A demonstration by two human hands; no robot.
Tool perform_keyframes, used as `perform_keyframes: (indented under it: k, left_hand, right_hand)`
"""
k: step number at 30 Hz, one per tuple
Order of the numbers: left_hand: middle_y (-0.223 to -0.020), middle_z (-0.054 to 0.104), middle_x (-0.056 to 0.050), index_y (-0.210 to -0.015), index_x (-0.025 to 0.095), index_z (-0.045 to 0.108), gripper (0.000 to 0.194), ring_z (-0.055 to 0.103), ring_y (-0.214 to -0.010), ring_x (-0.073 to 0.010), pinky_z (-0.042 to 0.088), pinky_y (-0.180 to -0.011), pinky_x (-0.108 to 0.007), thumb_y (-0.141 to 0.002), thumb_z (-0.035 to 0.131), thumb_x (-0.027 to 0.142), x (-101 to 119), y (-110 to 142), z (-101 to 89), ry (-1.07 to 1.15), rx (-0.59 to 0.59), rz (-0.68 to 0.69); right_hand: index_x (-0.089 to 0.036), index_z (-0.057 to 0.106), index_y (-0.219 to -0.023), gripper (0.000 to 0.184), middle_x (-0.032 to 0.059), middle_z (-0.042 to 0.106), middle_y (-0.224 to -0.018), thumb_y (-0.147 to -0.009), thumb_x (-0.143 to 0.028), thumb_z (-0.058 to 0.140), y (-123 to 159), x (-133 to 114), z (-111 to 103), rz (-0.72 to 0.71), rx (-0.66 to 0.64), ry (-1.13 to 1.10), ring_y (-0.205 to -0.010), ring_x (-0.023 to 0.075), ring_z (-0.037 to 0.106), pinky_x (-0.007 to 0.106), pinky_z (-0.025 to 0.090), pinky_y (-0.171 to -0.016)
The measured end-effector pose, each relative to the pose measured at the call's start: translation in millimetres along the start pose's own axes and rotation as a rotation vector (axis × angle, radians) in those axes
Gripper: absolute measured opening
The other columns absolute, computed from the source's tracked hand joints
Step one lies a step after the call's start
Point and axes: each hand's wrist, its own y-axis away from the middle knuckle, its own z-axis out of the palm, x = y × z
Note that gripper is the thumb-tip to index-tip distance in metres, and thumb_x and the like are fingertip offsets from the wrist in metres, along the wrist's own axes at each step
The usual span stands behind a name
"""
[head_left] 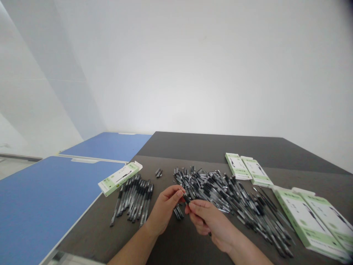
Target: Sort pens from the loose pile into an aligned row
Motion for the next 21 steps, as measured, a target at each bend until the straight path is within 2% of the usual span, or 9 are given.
perform_keyframes:
  k: [4, 6, 8, 10, 12, 14, 16, 21]
  left_hand:
    - [-0.081, 0.064, -0.005, -0.101, 0.015, 0.064, 0.035, 0.059, -0.076, -0.0158, 0.047, -0.076, -0.030, -0.076, 0.061, 0.039, -0.4, 0.1, 1.0, 0.009, 0.069, 0.007]
    - [-0.080, 0.064, -0.003, -0.118, 0.017, 0.054, 0.046, 0.060, -0.077, -0.0155, 0.047, -0.079, -0.031, -0.077, 0.060, 0.037, 0.3, 0.0, 1.3, -0.019, 0.089, 0.026]
    - [-0.080, 0.065, -0.001, -0.128, 0.020, 0.041, 0.058, 0.062, -0.080, -0.0163, 0.048, -0.081, -0.033, -0.076, 0.062, 0.034, 0.6, 0.0, 0.8, -0.077, 0.105, 0.048]
    - [-0.084, 0.067, -0.003, -0.123, 0.020, 0.045, 0.054, 0.064, -0.084, -0.0187, 0.047, -0.083, -0.034, -0.074, 0.064, 0.032, 1.1, 0.6, -1.6, -0.180, 0.130, 0.072]
    - [-0.089, 0.068, -0.006, -0.105, 0.019, 0.058, 0.035, 0.064, -0.087, -0.0208, 0.047, -0.083, -0.033, -0.073, 0.065, 0.033, 3.3, 2.2, -6.2, -0.334, 0.144, 0.101]
    - [-0.091, 0.068, -0.006, -0.091, 0.020, 0.064, 0.022, 0.063, -0.088, -0.0210, 0.046, -0.083, -0.031, -0.074, 0.064, 0.033, 7.8, 5.2, -12.8, -0.496, 0.133, 0.133]
    - [-0.091, 0.069, -0.005, -0.090, 0.022, 0.067, 0.019, 0.063, -0.086, -0.0205, 0.046, -0.082, -0.030, -0.075, 0.062, 0.032, 13.3, 9.0, -20.3, -0.608, 0.113, 0.159]
    - [-0.091, 0.070, -0.003, -0.090, 0.025, 0.069, 0.017, 0.063, -0.085, -0.0199, 0.046, -0.080, -0.028, -0.077, 0.061, 0.031, 20.7, 18.1, -33.4, -0.676, 0.058, 0.184]
  right_hand:
    - [-0.017, 0.059, -0.071, 0.032, -0.0054, 0.039, -0.053, -0.079, -0.048, 0.054, -3.5, -5.4, -3.5, -0.248, 0.228, 0.392, -0.049, 0.0085, 0.032, 0.022, 0.022, -0.045]
    - [-0.019, 0.059, -0.068, 0.030, -0.0029, 0.046, -0.058, -0.080, -0.046, 0.053, -4.1, -9.6, -7.4, -0.354, 0.331, 0.567, -0.056, 0.0118, 0.040, 0.024, 0.028, -0.051]
    - [-0.020, 0.061, -0.071, 0.030, -0.0013, 0.052, -0.061, -0.082, -0.045, 0.049, -3.7, -13.1, -12.4, -0.382, 0.391, 0.641, -0.058, 0.0142, 0.044, 0.025, 0.030, -0.053]
    - [-0.020, 0.062, -0.074, 0.032, 0.0004, 0.057, -0.063, -0.085, -0.044, 0.045, -3.0, -15.1, -18.1, -0.392, 0.430, 0.711, -0.059, 0.0162, 0.048, 0.026, 0.033, -0.054]
    - [-0.020, 0.065, -0.080, 0.031, 0.0035, 0.063, -0.071, -0.086, -0.042, 0.044, -2.2, -15.8, -23.1, -0.447, 0.467, 0.821, -0.067, 0.0192, 0.055, 0.029, 0.037, -0.061]
    - [-0.021, 0.067, -0.088, 0.026, 0.0063, 0.067, -0.084, -0.086, -0.037, 0.046, -1.1, -15.8, -26.2, -0.522, 0.487, 0.952, -0.079, 0.0221, 0.059, 0.031, 0.040, -0.071]
    - [-0.023, 0.067, -0.094, 0.024, 0.0070, 0.068, -0.091, -0.086, -0.033, 0.047, 0.6, -16.0, -26.4, -0.570, 0.468, 1.078, -0.085, 0.0229, 0.059, 0.033, 0.040, -0.076]
    - [-0.024, 0.068, -0.091, 0.022, 0.0052, 0.066, -0.078, -0.087, -0.029, 0.047, 4.9, -18.2, -18.4, -0.580, 0.341, 1.311, -0.074, 0.0201, 0.059, 0.030, 0.039, -0.065]
